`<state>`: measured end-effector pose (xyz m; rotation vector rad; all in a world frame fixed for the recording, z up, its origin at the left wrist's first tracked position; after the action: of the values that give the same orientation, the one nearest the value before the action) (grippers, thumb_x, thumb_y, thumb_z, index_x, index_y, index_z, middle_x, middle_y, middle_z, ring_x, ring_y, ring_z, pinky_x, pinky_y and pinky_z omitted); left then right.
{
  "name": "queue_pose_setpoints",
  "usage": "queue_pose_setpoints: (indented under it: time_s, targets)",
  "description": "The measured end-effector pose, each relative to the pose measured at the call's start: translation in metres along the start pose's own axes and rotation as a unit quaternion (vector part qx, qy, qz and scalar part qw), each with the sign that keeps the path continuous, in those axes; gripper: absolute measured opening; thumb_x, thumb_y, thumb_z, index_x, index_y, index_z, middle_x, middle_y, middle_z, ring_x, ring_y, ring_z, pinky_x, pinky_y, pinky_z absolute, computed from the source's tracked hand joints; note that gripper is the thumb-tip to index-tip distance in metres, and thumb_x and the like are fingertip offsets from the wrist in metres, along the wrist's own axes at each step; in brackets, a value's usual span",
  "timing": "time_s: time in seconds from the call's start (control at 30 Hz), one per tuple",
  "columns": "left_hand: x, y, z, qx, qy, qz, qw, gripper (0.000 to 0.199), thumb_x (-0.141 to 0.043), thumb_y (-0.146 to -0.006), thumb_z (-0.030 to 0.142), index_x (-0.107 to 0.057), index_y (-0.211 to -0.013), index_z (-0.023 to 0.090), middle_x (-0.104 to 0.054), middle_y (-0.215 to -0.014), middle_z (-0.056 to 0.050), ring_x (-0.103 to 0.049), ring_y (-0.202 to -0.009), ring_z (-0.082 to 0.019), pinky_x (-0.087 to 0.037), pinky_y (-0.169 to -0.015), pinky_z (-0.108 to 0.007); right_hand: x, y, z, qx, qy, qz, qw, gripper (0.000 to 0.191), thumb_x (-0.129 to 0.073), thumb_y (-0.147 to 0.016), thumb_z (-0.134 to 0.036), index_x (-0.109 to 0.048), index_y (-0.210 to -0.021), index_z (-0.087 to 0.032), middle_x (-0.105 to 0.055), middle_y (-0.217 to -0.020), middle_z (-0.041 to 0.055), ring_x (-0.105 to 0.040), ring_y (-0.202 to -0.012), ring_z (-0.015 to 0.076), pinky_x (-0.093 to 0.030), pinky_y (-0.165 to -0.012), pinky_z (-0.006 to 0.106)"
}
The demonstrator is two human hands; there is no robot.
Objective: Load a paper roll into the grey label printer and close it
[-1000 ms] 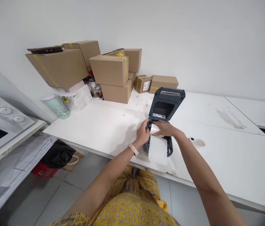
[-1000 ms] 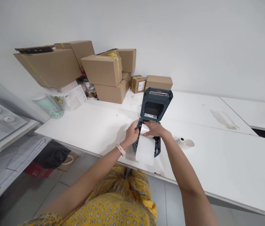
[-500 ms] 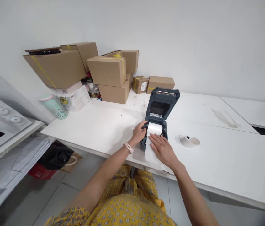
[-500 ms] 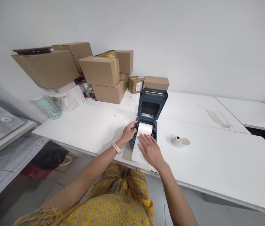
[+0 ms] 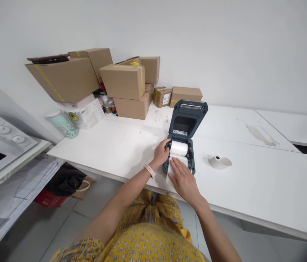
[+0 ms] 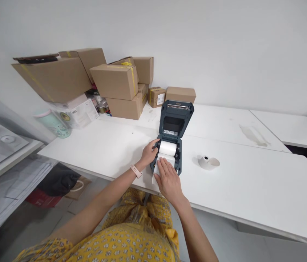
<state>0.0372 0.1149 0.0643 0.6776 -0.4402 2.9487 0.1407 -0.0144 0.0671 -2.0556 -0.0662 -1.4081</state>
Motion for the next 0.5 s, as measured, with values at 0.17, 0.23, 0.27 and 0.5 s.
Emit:
queue_pose_setpoints:
  time_s: [0.17,0.23,0.27,0.5]
  targets:
    - [0.0003,-0.0007,0.0041,-0.006,-0.021,0.001,1.000,0.054,-0.044,-0.084,0.006,-0.054,-0.135,0.022,-0.056,-0.140,-0.004,-0.053,-0.129,-0.020,-0.041,-0.114,-0.038,-0.0015,-0.0036,-0.0025,-0.013,0.021,-0.006,1.000,0.073,-0.043,-0.098,-0.033,-0.003,-0.158,-0.024,-0.041,-0.153,0.0152,-0.039,-0.141,0.0338,-0.043,-0.107,0.055]
    - [0.0004,-0.0004,0.0045,-0.008,-0.023,0.001,1.000,0.054,-0.043,-0.084,0.005,-0.053,-0.135,0.021,-0.056,-0.140,-0.004,-0.053,-0.129,-0.020,-0.041,-0.114,-0.037,-0.0013,-0.0036,-0.0032,-0.013,0.019,-0.009,1.000,0.070,-0.044,-0.098,-0.034,-0.009,-0.158,-0.023,-0.041,-0.153,0.0146,-0.038,-0.142,0.0334,-0.043,-0.107,0.054]
    - [0.0005,-0.0003,0.0044,-0.009,-0.025,0.000,1.000,0.055,-0.043,-0.084,0.005,-0.053,-0.136,0.021,-0.055,-0.141,-0.004,-0.052,-0.130,-0.020,-0.041,-0.114,-0.037,-0.0009,-0.0034,-0.0031,-0.013,0.018,-0.010,1.000,0.068,-0.044,-0.098,-0.034,-0.014,-0.157,-0.023,-0.041,-0.153,0.0144,-0.038,-0.142,0.0330,-0.043,-0.107,0.053]
    - [-0.0001,0.0001,0.0019,-0.018,-0.027,-0.002,0.999,0.054,-0.042,-0.086,0.006,-0.052,-0.136,0.023,-0.054,-0.143,-0.003,-0.051,-0.131,-0.019,-0.041,-0.114,-0.037,0.0015,-0.0001,0.0004,-0.020,0.063,-0.012,0.998,0.048,-0.040,-0.100,-0.033,-0.045,-0.143,-0.013,-0.049,-0.148,0.0141,-0.042,-0.139,0.0283,-0.034,-0.114,0.050]
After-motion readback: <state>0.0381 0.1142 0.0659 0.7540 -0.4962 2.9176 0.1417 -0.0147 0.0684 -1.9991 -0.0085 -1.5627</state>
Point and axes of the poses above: each hand's wrist, its own y-axis away from the middle knuckle, its own x-axis out of the back of the hand, z = x × y, the point moved 6 cm from there along -y, towards the middle knuckle
